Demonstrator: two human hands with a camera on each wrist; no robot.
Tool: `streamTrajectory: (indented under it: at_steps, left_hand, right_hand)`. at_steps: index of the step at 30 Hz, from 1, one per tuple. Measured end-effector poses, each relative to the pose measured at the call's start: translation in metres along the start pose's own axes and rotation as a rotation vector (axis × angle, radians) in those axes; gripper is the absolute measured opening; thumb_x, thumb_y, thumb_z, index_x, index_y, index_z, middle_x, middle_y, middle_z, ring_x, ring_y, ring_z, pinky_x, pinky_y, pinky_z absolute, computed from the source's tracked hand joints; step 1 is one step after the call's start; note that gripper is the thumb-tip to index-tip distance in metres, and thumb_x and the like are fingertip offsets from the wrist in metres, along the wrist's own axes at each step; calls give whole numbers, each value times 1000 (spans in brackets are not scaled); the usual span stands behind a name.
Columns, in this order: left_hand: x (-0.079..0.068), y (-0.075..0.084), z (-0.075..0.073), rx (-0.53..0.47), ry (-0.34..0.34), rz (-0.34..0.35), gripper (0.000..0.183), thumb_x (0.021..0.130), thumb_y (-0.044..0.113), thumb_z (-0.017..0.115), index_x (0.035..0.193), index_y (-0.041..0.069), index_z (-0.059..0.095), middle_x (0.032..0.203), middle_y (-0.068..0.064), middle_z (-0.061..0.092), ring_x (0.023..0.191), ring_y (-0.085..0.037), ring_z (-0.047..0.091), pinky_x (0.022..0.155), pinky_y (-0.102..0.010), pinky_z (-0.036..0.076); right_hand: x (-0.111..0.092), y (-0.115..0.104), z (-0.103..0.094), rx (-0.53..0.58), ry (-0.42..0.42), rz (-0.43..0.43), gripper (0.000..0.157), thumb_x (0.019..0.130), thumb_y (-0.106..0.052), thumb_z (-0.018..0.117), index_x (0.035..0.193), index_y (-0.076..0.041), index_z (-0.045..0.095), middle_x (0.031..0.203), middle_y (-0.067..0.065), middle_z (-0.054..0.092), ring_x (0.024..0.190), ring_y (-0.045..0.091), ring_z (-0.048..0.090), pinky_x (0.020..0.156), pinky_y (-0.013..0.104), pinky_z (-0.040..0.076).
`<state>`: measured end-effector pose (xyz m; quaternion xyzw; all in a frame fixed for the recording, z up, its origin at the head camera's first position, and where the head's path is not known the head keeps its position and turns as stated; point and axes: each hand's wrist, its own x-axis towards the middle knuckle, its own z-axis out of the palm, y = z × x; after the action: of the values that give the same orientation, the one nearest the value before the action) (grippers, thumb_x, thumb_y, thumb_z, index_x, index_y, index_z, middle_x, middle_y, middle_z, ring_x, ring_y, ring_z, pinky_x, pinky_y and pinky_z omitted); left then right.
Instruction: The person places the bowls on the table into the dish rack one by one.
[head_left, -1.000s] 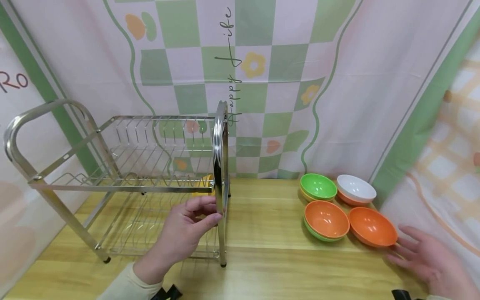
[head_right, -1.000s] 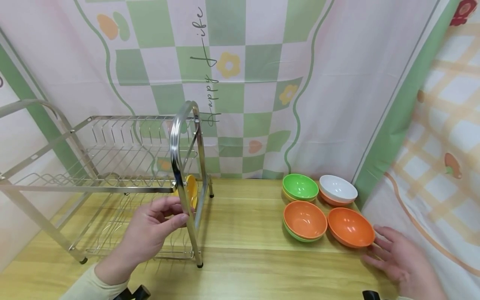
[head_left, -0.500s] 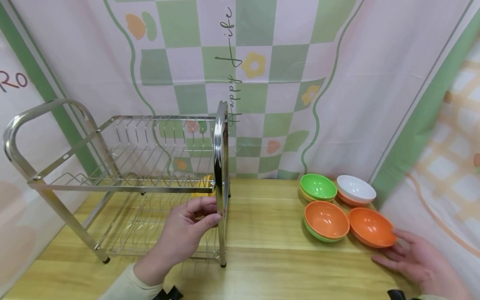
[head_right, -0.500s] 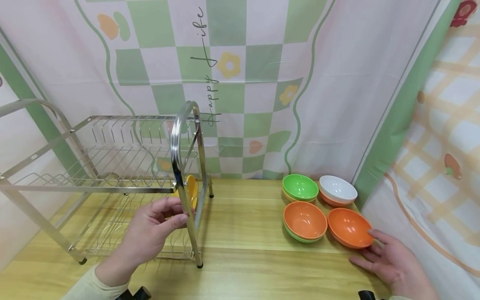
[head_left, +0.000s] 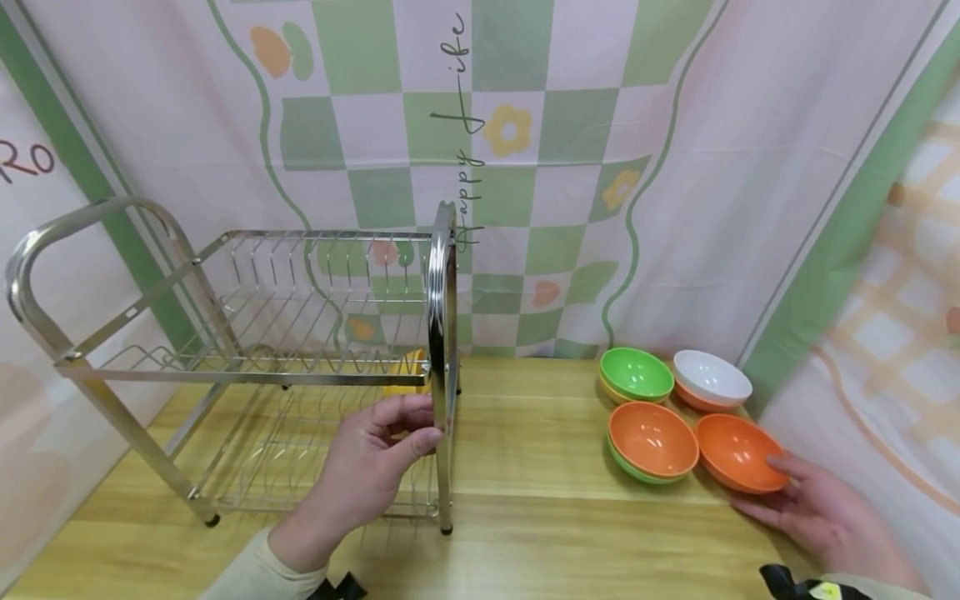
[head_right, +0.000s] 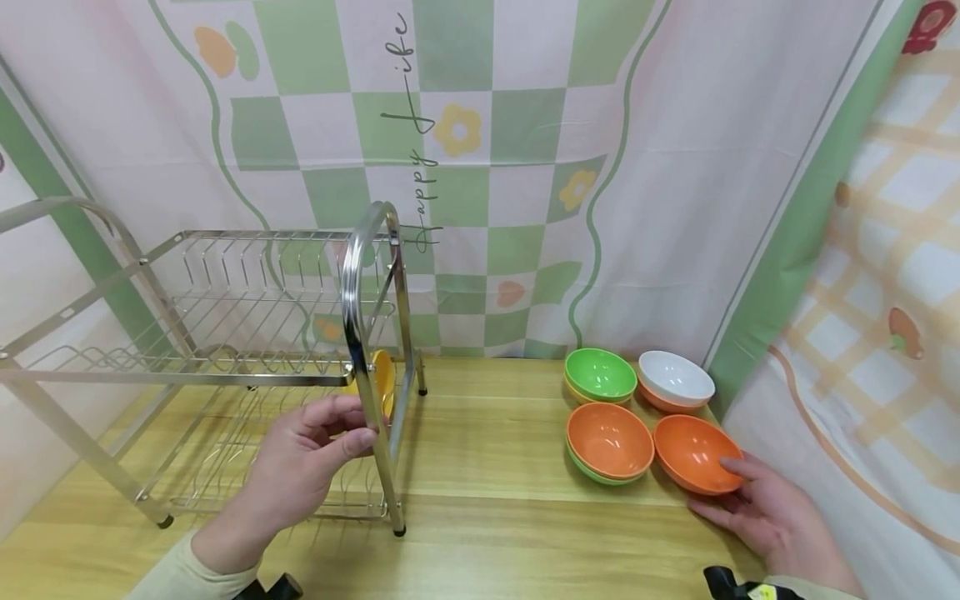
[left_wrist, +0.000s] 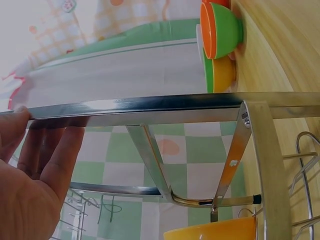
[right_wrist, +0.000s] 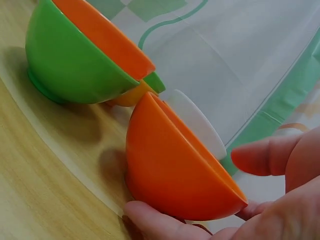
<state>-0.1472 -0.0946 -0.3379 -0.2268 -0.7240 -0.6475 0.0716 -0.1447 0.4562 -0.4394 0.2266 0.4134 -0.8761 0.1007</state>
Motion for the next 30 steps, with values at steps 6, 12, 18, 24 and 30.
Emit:
streamTrajectory:
  at_steps: [6, 12, 18, 24, 30]
  left_hand:
    - [0, -1, 0, 10, 5, 6, 23, 87, 3, 75, 110, 4, 72, 94, -8, 70, 85, -20, 67, 75, -35, 59]
    - [0, -1, 0, 20, 5, 8, 22, 87, 4, 75, 108, 4, 72, 93, -7, 70, 84, -20, 67, 75, -35, 59]
    - [-2, 0, 0, 34, 9, -18, 20, 87, 6, 76, 107, 6, 73, 92, -6, 69, 85, -20, 67, 75, -34, 59]
    - [-2, 0, 0, 51, 23, 7, 20, 87, 6, 75, 107, 7, 73, 92, -4, 69, 84, -20, 67, 74, -34, 59]
    - [-2, 1, 2, 36, 31, -2, 19, 87, 5, 76, 106, 6, 73, 92, -5, 69, 85, -21, 67, 75, -34, 59]
  right_hand:
    - [4, 0, -6, -4, -86, -18, 80, 106, -1, 33, 152, -43, -16, 140, 43, 26, 88, 30, 65, 105, 66, 28]
    - [5, 0, -7, 17, -94, -20, 83, 103, 8, 27, 150, -34, -26, 150, 42, -6, 87, 32, 65, 106, 66, 25]
    - [3, 2, -11, 91, -122, -8, 78, 103, 8, 29, 150, -50, 5, 95, 15, 65, 88, 36, 65, 105, 67, 24]
    - [1, 3, -17, 132, -188, -17, 48, 102, 9, 29, 127, -28, 45, 99, 15, 64, 91, 38, 65, 106, 66, 24]
    - [-4, 1, -23, 156, -247, -21, 42, 102, 12, 27, 106, -7, 64, 101, 19, 64, 93, 41, 64, 104, 68, 26]
